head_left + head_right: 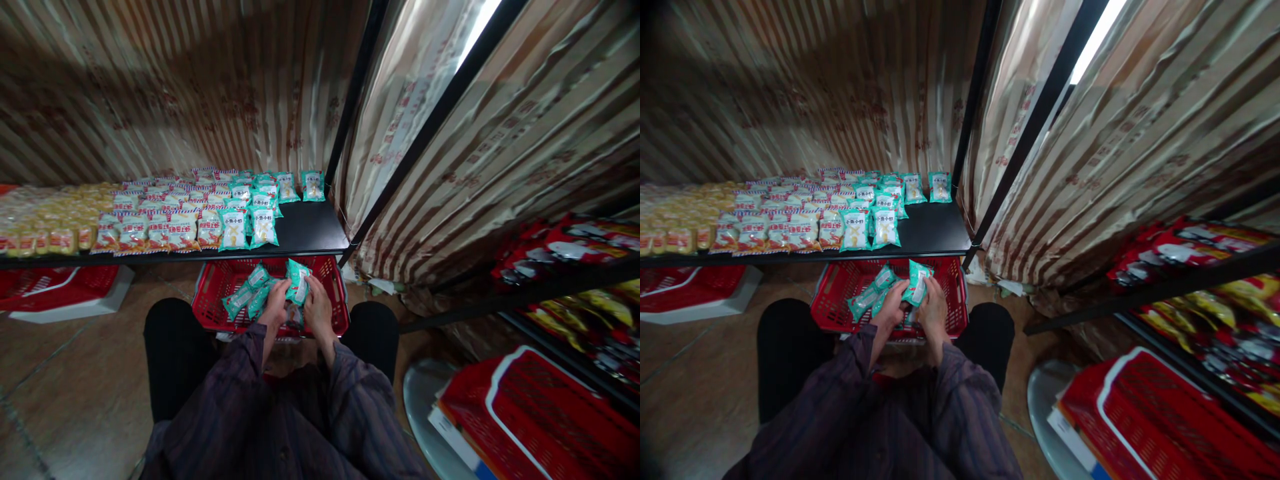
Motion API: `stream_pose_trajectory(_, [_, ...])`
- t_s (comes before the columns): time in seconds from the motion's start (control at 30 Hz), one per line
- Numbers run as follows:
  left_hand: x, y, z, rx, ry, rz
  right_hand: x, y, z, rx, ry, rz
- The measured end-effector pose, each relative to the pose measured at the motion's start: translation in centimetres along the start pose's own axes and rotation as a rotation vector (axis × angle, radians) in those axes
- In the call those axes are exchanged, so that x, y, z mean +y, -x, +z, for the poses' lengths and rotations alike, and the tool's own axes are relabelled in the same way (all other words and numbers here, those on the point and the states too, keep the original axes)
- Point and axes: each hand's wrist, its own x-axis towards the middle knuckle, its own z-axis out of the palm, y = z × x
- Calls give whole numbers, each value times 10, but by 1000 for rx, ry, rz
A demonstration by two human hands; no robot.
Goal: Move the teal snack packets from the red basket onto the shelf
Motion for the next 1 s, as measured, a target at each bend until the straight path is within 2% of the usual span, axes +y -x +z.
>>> stream_pose_trajectory(0.13, [-1,4,3,-9,-33,71,-4,-1,-2,29,-92,52])
stream_pose_trajectory(0.37, [-5,3,5,23,-113,148,-17,-2,-12,-47,-164,240])
stream_pose_trajectory(0.63, [-6,5,6,39,-233,228,-24,-2,-15,-52,-282,378])
stream_pose_trajectory(0.83, [-8,5,7,53,-352,297,-14,-1,-7,-40,-420,399])
stream_pose_trajectory(1.0, [-11,3,5,75,-441,357,-3,-2,2,-30,-485,362])
